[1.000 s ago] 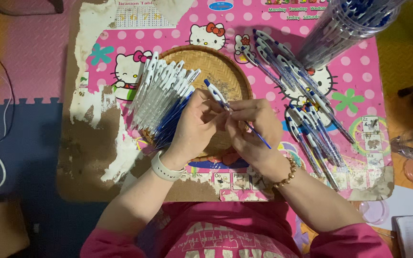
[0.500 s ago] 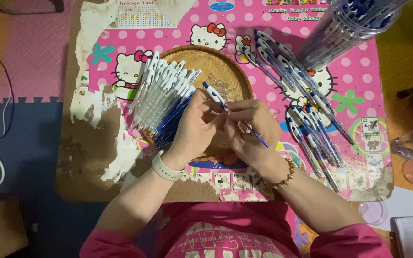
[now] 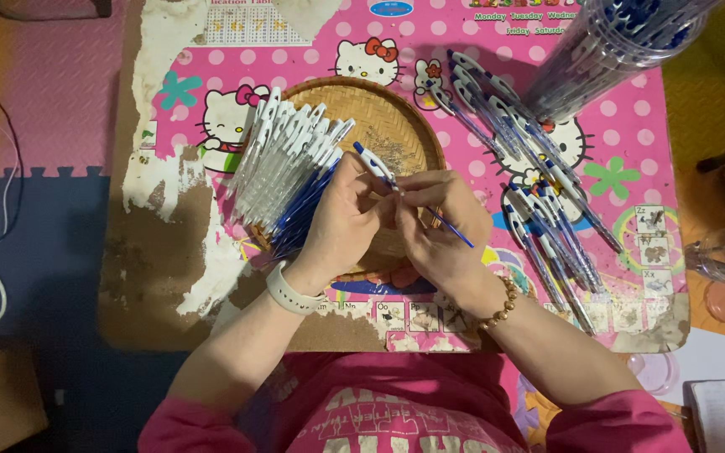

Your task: The person inserts ink refills into pen barrels and attaches pen caps by hand on a table.

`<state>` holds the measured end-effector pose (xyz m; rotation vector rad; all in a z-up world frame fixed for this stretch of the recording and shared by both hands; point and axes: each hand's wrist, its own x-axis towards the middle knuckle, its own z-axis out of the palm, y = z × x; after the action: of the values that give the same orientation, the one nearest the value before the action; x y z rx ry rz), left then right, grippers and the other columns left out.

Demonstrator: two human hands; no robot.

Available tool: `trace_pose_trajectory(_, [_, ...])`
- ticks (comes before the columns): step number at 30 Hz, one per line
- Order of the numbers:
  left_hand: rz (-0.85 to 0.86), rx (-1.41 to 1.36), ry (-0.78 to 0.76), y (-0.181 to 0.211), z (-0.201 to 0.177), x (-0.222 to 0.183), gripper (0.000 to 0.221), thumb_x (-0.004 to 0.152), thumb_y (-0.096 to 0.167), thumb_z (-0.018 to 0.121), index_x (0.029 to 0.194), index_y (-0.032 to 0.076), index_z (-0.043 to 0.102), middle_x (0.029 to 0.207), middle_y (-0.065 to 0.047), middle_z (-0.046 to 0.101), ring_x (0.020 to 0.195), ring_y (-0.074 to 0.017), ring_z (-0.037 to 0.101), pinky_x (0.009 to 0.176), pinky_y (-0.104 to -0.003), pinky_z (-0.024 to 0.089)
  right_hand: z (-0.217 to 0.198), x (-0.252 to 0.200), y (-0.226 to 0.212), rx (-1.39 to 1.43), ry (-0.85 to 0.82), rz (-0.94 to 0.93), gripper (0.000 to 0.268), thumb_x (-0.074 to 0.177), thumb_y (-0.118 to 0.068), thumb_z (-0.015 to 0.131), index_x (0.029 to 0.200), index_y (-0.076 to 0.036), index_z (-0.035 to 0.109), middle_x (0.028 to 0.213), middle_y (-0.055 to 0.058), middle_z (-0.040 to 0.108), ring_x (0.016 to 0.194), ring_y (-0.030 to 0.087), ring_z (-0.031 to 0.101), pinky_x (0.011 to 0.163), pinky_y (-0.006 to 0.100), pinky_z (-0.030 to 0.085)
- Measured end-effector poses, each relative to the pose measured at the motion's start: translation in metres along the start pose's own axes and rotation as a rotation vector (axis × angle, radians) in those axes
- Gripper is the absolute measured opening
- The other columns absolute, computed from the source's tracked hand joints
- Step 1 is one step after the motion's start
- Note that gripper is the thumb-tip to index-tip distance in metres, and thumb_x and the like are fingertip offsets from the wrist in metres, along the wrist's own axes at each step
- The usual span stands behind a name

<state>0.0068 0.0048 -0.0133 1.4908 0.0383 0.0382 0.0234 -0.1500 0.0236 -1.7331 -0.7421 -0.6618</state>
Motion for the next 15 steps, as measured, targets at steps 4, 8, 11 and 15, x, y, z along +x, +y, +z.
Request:
trace_pose_trajectory(4, [0.021, -0.016, -0.01, 0.003, 0.005, 0.0, 0.026, 0.1, 0.007, 0.074, 0.107, 0.009, 0.049, 0.086, -0.007, 0.068, 0.069, -0.0112, 0.07, 0.065, -0.027, 0.062, -0.002, -0.001, 0.0, 0.061, -0.013, 0.043, 0.016, 0.091, 0.007, 0.075, 0.089, -0.007, 0.069, 0.092, 0.013, 0.077, 0.074, 0.03, 0.073, 0.065, 0.03, 0.053])
trace_pose_trajectory(8, [0.037, -0.033, -0.016, -0.009, 0.002, 0.003, 0.029, 0.099, 0.009, 0.076, 0.108, 0.009, 0.049, 0.088, -0.007, 0.069, 0.071, -0.0108, 0.07, 0.066, -0.027, 0.062, -0.001, -0.005, 0.005, 0.161, 0.005, 0.101, 0.012, 0.092, 0.007, 0.074, 0.091, -0.003, 0.068, 0.095, 0.018, 0.076, 0.078, 0.031, 0.074, 0.067, 0.033, 0.053])
trace_pose_trajectory(11, [0.055, -0.032, -0.029, -0.006, 0.0, 0.003, 0.029, 0.1, 0.011, 0.076, 0.11, 0.008, 0.049, 0.09, -0.008, 0.071, 0.076, -0.0113, 0.071, 0.068, -0.028, 0.063, 0.003, 0.0, 0.0, 0.25, 0.036, 0.152, 0.009, 0.094, 0.005, 0.074, 0.093, 0.0, 0.067, 0.094, 0.02, 0.076, 0.078, 0.029, 0.074, 0.068, 0.034, 0.054])
trace_pose_trajectory(15, [0.052, -0.03, -0.076, -0.004, -0.001, 0.0, 0.028, 0.102, 0.016, 0.074, 0.117, 0.008, 0.052, 0.094, -0.009, 0.071, 0.081, -0.0152, 0.074, 0.069, -0.031, 0.065, 0.001, 0.013, -0.001, 0.293, 0.149, 0.238, 0.022, 0.112, -0.015, 0.055, 0.098, 0.001, 0.063, 0.091, 0.022, 0.073, 0.076, 0.03, 0.073, 0.073, 0.035, 0.057])
